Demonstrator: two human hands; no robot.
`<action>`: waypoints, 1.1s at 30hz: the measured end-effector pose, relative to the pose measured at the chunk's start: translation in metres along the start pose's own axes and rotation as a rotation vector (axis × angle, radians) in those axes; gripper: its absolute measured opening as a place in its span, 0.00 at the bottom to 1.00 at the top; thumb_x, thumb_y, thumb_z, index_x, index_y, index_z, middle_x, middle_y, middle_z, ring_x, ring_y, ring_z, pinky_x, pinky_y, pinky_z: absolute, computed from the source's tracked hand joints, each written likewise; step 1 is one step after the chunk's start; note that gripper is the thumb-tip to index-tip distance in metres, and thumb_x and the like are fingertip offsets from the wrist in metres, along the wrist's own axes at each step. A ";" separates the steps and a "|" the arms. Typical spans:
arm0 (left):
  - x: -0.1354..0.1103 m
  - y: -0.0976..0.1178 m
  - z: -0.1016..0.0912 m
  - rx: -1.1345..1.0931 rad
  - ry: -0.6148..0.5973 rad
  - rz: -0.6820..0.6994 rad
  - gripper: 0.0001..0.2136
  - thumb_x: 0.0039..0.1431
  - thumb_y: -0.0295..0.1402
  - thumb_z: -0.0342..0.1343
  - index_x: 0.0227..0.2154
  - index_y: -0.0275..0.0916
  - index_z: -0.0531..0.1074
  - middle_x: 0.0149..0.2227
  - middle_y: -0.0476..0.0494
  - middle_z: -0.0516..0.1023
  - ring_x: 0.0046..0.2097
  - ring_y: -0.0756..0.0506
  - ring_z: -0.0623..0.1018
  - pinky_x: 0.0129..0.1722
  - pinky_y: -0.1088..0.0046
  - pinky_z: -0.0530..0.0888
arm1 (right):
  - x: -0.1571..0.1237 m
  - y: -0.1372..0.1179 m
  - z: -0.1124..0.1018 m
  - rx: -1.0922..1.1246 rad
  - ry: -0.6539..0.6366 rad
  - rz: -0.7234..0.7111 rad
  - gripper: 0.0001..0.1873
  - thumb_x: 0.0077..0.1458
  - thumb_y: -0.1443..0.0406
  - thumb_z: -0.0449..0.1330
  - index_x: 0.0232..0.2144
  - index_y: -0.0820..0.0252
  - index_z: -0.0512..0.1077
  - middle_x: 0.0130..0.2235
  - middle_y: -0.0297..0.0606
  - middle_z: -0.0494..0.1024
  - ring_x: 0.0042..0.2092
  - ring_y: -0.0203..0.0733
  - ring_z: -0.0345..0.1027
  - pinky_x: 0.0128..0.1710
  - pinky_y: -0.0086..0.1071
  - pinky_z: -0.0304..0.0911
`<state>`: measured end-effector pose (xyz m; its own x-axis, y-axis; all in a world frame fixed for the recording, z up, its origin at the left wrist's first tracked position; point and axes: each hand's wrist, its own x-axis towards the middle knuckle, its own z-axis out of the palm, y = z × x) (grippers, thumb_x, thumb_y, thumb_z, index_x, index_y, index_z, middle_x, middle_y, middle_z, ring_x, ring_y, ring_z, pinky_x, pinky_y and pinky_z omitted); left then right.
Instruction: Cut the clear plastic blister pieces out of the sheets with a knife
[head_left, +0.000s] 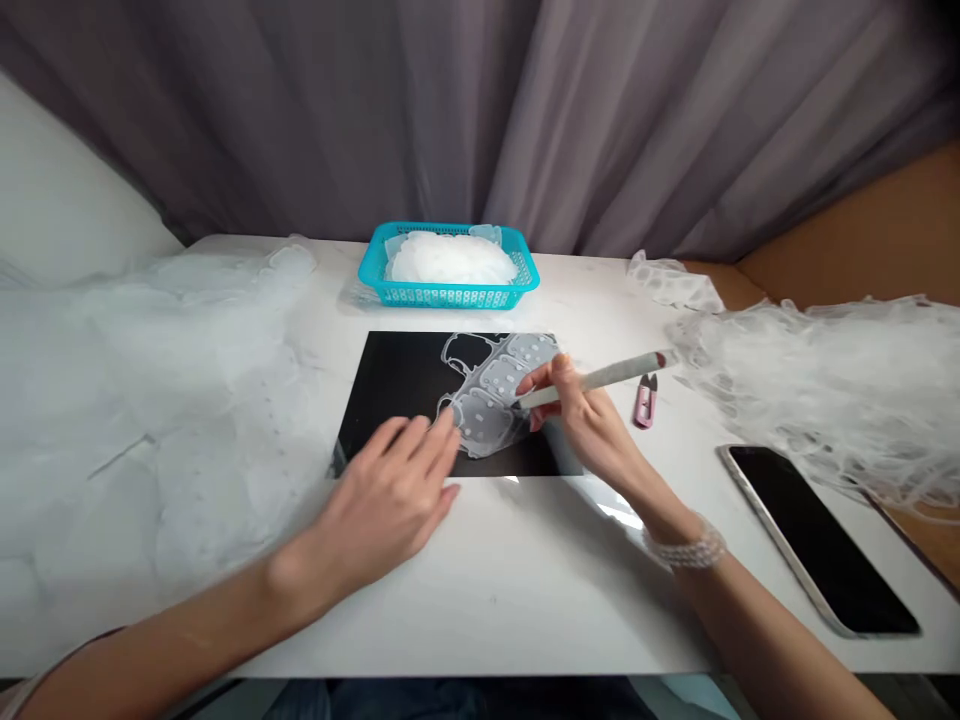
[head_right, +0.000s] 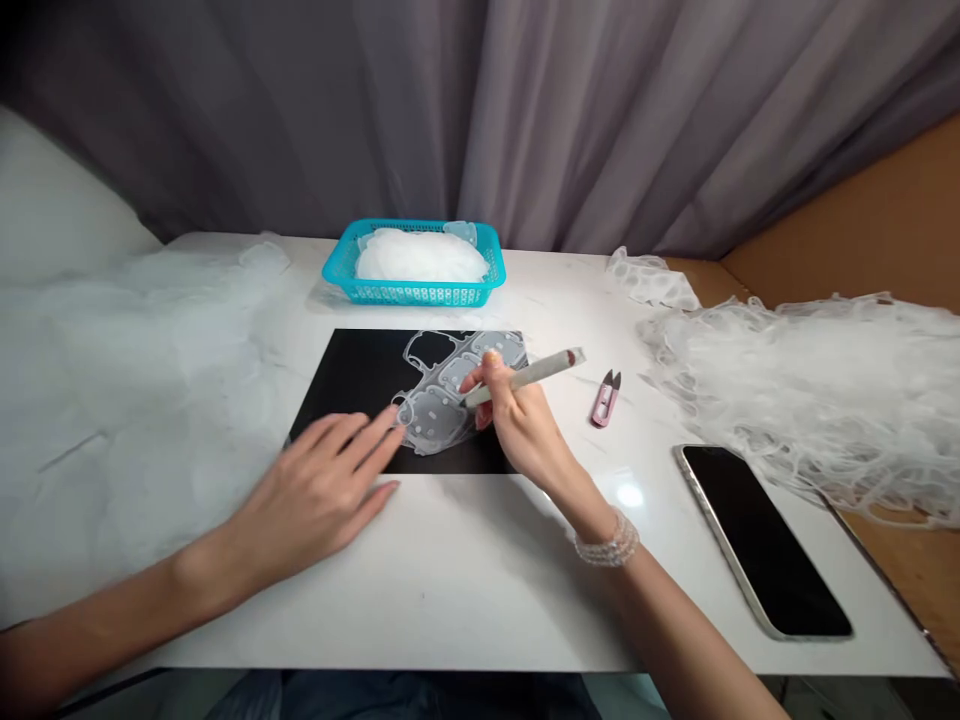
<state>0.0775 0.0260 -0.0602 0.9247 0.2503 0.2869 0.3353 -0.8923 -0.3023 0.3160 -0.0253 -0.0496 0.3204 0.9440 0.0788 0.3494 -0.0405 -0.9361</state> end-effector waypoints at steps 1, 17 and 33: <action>0.002 0.001 0.003 -0.062 0.005 0.064 0.22 0.70 0.38 0.48 0.59 0.28 0.69 0.61 0.32 0.71 0.57 0.35 0.73 0.57 0.57 0.69 | -0.003 -0.001 0.004 0.000 -0.031 -0.007 0.31 0.64 0.40 0.46 0.33 0.58 0.74 0.29 0.36 0.74 0.29 0.40 0.69 0.34 0.34 0.65; 0.000 0.000 0.018 -0.090 0.034 -0.048 0.10 0.68 0.27 0.49 0.41 0.32 0.75 0.39 0.38 0.79 0.44 0.40 0.76 0.51 0.57 0.70 | 0.003 0.023 0.008 0.000 0.051 -0.001 0.20 0.64 0.48 0.56 0.44 0.57 0.75 0.42 0.40 0.79 0.44 0.45 0.77 0.49 0.41 0.70; -0.005 -0.001 0.008 -0.505 0.038 -0.133 0.09 0.68 0.26 0.48 0.37 0.33 0.74 0.44 0.38 0.76 0.49 0.39 0.73 0.52 0.56 0.69 | 0.001 0.016 0.014 -0.077 0.078 -0.016 0.20 0.64 0.49 0.56 0.46 0.57 0.74 0.38 0.39 0.80 0.42 0.45 0.77 0.47 0.40 0.70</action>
<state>0.0735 0.0286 -0.0683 0.8697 0.3684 0.3284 0.3123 -0.9260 0.2120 0.3099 -0.0207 -0.0688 0.3802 0.9167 0.1230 0.4211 -0.0532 -0.9054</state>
